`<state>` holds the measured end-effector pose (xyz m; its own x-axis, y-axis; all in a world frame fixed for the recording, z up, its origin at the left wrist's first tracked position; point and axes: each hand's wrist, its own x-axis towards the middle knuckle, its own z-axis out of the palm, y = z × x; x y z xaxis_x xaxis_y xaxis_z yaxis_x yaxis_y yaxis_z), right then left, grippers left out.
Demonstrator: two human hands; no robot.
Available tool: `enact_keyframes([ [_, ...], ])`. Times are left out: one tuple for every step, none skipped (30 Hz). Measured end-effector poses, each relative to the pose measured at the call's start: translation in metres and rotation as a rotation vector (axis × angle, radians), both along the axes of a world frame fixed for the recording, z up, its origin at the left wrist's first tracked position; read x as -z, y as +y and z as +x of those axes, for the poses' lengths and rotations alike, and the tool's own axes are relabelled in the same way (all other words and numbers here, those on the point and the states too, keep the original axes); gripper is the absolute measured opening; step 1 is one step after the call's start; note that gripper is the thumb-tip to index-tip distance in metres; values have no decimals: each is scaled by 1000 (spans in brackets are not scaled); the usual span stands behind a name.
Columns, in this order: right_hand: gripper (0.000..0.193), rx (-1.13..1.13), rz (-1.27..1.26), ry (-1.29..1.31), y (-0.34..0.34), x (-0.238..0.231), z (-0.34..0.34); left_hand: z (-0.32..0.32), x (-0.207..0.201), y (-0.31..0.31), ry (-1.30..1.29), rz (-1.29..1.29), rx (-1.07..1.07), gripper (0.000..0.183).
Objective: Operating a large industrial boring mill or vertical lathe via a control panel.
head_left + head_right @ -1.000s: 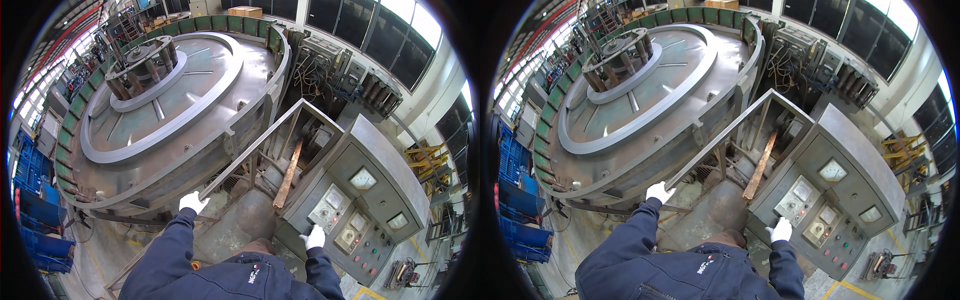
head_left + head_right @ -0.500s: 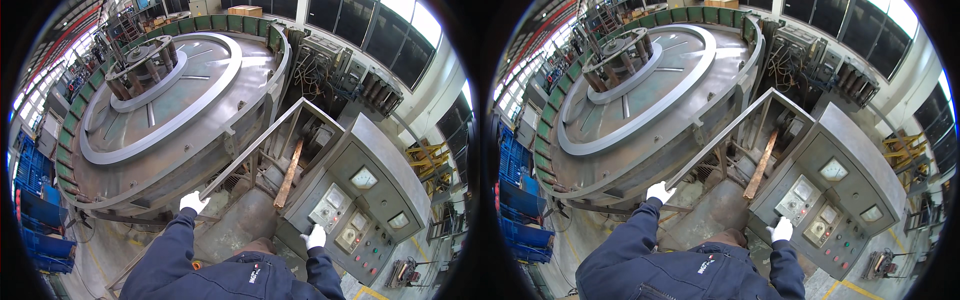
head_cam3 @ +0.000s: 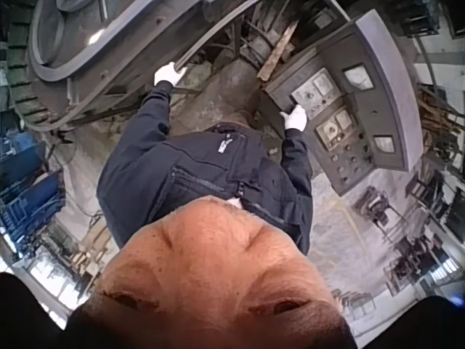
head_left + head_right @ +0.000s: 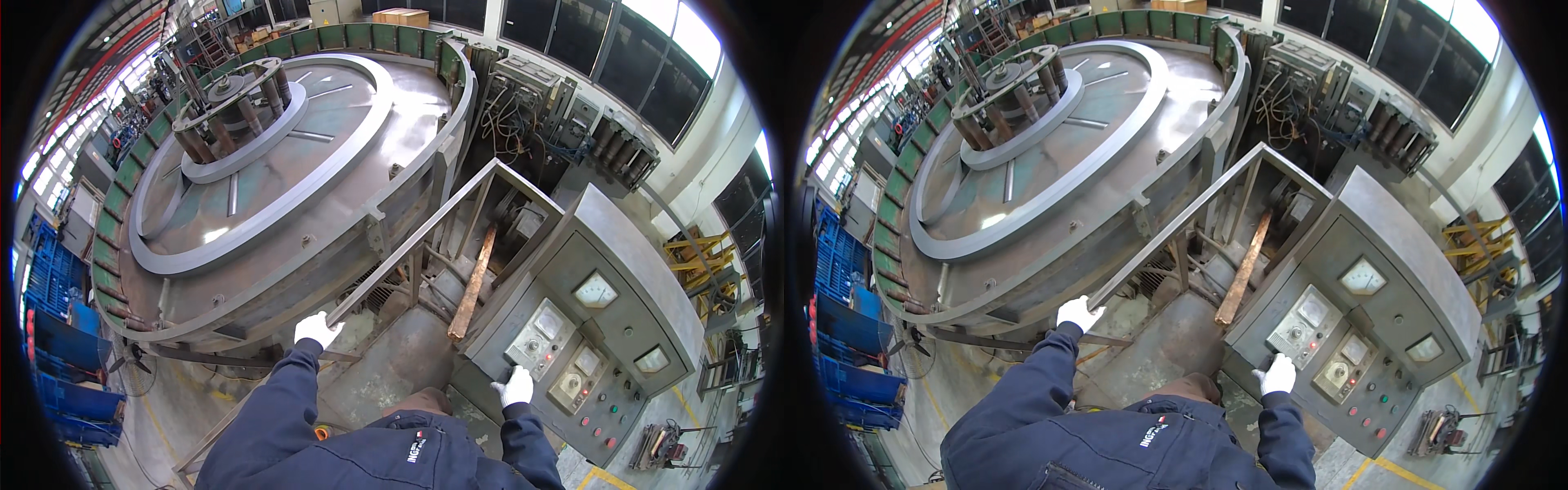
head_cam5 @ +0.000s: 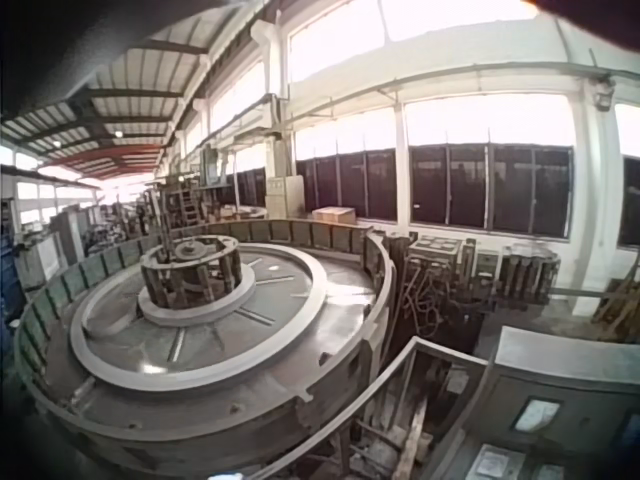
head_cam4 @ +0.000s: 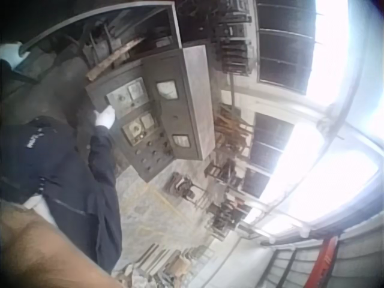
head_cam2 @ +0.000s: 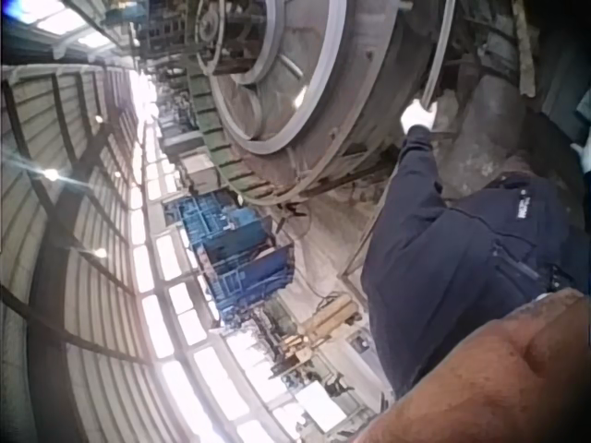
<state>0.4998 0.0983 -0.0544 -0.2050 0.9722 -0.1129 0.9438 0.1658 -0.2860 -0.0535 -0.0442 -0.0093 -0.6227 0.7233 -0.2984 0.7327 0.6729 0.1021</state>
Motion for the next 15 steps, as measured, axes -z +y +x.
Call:
enact_keyframes([
  [74,0,-1,-3,0,-1,0,-1,2,1,1,1,3,69],
  [74,3,-2,-6,-1,-2,1,-1,3,1,1,3,7,70],
  [74,4,-3,-8,0,-1,1,0,2,2,-2,2,7,70],
  [74,5,-4,-10,0,0,1,0,0,3,-5,1,6,70],
  [75,8,-6,-11,-1,0,2,1,0,3,-8,1,6,70],
  [75,9,-7,-12,0,0,1,1,0,3,-4,5,7,70],
  [75,10,-9,-12,0,-1,1,0,1,2,-1,9,8,70],
  [75,10,-8,-12,0,-1,0,0,3,1,2,13,9,70],
  [75,10,-7,-12,0,-1,0,0,4,1,23,13,17,70],
  [75,10,-7,-12,0,0,1,0,4,1,44,13,25,70],
  [75,9,-8,-14,0,0,1,0,5,0,64,13,34,70],
  [75,8,-10,-16,0,1,1,0,5,0,61,12,31,70],
  [74,7,-11,-17,1,1,0,0,5,-1,57,10,28,70],
  [74,9,-11,-15,0,1,1,0,5,0,52,9,28,70],
  [74,10,-11,-13,0,0,1,0,4,0,34,8,20,70],
])
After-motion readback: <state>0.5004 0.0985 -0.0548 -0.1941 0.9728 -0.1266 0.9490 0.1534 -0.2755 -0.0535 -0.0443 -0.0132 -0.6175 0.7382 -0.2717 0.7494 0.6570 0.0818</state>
